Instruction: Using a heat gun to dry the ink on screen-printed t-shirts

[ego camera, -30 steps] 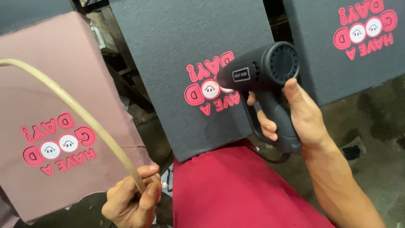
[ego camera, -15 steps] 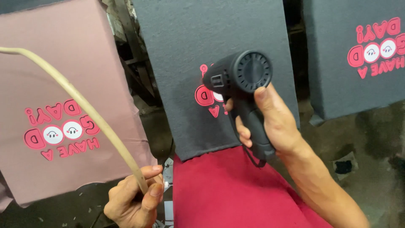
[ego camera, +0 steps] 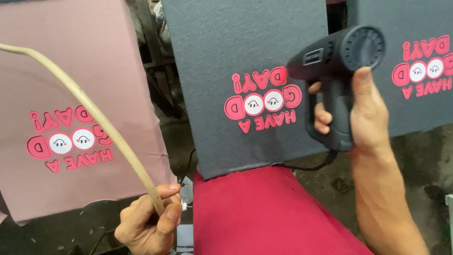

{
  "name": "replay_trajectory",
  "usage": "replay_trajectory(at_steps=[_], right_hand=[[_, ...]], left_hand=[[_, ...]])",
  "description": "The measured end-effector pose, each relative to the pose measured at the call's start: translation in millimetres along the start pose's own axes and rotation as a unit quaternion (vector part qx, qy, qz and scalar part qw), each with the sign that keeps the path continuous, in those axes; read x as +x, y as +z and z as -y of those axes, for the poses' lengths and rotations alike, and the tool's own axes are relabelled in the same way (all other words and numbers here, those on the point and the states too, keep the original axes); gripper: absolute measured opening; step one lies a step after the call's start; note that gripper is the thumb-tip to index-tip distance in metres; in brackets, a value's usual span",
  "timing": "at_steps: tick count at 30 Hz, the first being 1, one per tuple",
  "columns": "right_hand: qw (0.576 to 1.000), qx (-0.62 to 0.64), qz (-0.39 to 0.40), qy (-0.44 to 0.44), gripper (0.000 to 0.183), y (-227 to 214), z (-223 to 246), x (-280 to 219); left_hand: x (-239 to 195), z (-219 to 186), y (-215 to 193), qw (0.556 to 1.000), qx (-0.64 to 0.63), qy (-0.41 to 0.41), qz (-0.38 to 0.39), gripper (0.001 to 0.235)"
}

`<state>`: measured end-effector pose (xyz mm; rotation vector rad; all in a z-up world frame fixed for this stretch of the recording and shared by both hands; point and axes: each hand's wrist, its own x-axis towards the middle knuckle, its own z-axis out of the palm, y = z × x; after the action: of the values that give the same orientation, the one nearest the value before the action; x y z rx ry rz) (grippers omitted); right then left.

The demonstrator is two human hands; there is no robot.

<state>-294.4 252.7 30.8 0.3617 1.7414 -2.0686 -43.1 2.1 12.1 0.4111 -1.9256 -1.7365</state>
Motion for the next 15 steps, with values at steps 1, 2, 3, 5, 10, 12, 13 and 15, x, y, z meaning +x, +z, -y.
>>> replay_trajectory(at_steps=[1,2,3,5,10,12,13,15], right_hand=[[0.998,0.018,0.055,0.015,0.061,10.5,-4.0,-2.0],[0.993,0.036,0.111,0.030,0.061,20.9,-8.2,-4.1],[0.993,0.036,0.112,0.029,0.061,34.4,-9.9,-6.5],[0.981,0.039,0.180,0.062,0.060,61.7,-14.0,-12.0],[0.992,0.027,0.120,0.028,0.058,42.4,-8.4,-11.1],[0.999,0.008,0.047,-0.021,0.054,9.3,0.0,-17.2],[0.998,0.002,-0.026,-0.054,0.057,-10.4,6.1,-25.0],[0.989,-0.004,-0.114,-0.094,0.060,-57.1,22.0,-42.4]], left_hand=[[-1.5,-1.2,0.5,1.000,0.000,0.002,0.004,0.028],[-3.2,-2.3,1.0,1.000,0.000,0.004,0.008,0.027],[-6.2,-5.4,2.4,1.000,0.000,0.005,0.007,0.027],[-13.1,-12.0,4.5,1.000,-0.005,-0.014,-0.013,0.028],[-55.1,-11.1,-8.9,0.993,0.037,-0.110,-0.018,0.035],[-68.4,-2.7,-10.2,0.990,0.044,-0.134,0.026,0.042],[-71.0,-0.8,-7.6,0.983,0.047,-0.158,0.076,0.045],[-87.6,19.9,-15.6,0.974,0.042,-0.175,0.140,0.050]])
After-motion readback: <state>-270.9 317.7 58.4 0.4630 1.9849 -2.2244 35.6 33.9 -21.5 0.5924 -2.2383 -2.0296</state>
